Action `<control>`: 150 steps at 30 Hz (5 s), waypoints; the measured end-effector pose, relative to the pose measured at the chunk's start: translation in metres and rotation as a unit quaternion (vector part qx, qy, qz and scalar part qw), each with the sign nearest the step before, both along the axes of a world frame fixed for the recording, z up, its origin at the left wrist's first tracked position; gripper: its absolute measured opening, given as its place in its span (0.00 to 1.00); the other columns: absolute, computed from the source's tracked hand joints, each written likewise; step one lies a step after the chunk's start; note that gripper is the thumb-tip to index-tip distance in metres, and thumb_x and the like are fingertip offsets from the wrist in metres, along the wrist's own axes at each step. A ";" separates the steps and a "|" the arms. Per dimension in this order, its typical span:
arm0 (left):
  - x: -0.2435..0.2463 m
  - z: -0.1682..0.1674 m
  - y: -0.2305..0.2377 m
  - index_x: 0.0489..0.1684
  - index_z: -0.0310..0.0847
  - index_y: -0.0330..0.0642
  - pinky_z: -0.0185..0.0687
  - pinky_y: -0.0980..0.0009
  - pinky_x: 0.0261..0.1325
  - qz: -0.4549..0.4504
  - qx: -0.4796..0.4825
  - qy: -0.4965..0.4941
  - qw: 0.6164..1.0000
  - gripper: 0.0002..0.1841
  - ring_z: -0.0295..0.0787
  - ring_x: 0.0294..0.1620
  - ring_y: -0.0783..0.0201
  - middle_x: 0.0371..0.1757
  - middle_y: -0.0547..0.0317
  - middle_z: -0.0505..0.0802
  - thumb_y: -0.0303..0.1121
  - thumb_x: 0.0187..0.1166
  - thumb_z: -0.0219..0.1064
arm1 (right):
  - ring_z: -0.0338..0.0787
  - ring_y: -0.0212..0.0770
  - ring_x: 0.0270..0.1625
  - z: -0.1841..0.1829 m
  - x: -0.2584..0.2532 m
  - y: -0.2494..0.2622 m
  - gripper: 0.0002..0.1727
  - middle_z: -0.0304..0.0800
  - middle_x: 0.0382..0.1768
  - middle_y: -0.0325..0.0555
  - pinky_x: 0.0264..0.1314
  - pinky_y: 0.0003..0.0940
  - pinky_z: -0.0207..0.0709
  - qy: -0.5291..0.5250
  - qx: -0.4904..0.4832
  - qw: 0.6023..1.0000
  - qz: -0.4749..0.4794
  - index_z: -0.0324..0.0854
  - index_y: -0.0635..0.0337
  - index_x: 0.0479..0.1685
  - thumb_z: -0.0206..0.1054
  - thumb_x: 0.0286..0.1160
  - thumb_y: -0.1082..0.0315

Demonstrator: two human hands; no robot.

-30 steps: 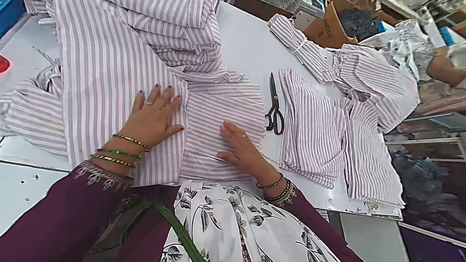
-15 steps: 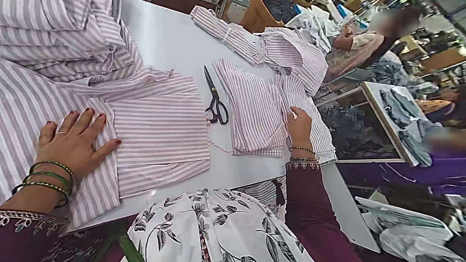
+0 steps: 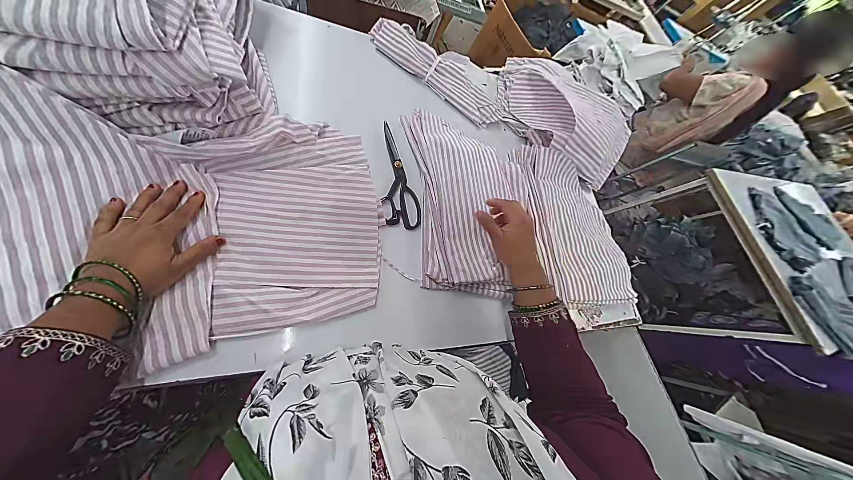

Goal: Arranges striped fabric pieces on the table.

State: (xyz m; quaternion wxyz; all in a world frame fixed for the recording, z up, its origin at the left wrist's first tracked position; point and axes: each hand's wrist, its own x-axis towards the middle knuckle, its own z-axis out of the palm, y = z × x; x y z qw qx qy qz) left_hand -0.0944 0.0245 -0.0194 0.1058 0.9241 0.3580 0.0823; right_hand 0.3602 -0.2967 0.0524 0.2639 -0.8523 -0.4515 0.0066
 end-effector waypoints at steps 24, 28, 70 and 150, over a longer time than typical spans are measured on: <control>0.016 0.031 -0.026 0.92 0.58 0.39 0.32 0.30 0.89 0.019 -0.059 0.047 0.997 0.48 0.45 0.95 0.35 0.94 0.40 0.58 0.66 0.79 0.57 | 0.87 0.36 0.46 0.021 -0.202 0.143 0.23 0.87 0.54 0.49 0.48 0.32 0.82 0.347 0.016 0.892 0.288 0.76 0.63 0.78 0.61 0.83 0.71; 0.016 0.035 -0.025 0.93 0.54 0.39 0.32 0.31 0.90 0.028 -0.080 0.045 0.995 0.48 0.45 0.96 0.39 0.94 0.43 0.59 0.64 0.79 0.60 | 0.41 0.54 0.97 -0.032 -0.237 0.143 0.41 0.47 0.95 0.53 0.92 0.66 0.28 0.076 -0.192 0.905 0.372 0.58 0.54 0.92 0.56 0.84 0.40; 0.086 0.051 -0.091 0.96 0.34 0.36 0.20 0.45 0.94 -0.124 -0.193 0.171 0.958 0.44 0.18 0.98 0.47 0.98 0.46 0.35 0.60 0.91 0.40 | 0.64 0.61 0.90 -0.057 -0.216 0.104 0.50 0.68 0.87 0.47 0.87 0.71 0.45 -0.033 -0.089 0.947 0.307 0.70 0.55 0.86 0.39 0.78 0.24; 0.058 0.038 -0.109 0.82 0.71 0.30 0.30 0.29 0.89 0.019 -0.134 -0.084 0.987 0.30 0.44 0.96 0.38 0.92 0.40 0.63 0.43 0.87 0.57 | 0.71 0.63 0.85 -0.058 -0.209 0.102 0.44 0.76 0.81 0.57 0.85 0.69 0.54 -0.017 -0.027 0.945 0.326 0.79 0.59 0.78 0.45 0.82 0.31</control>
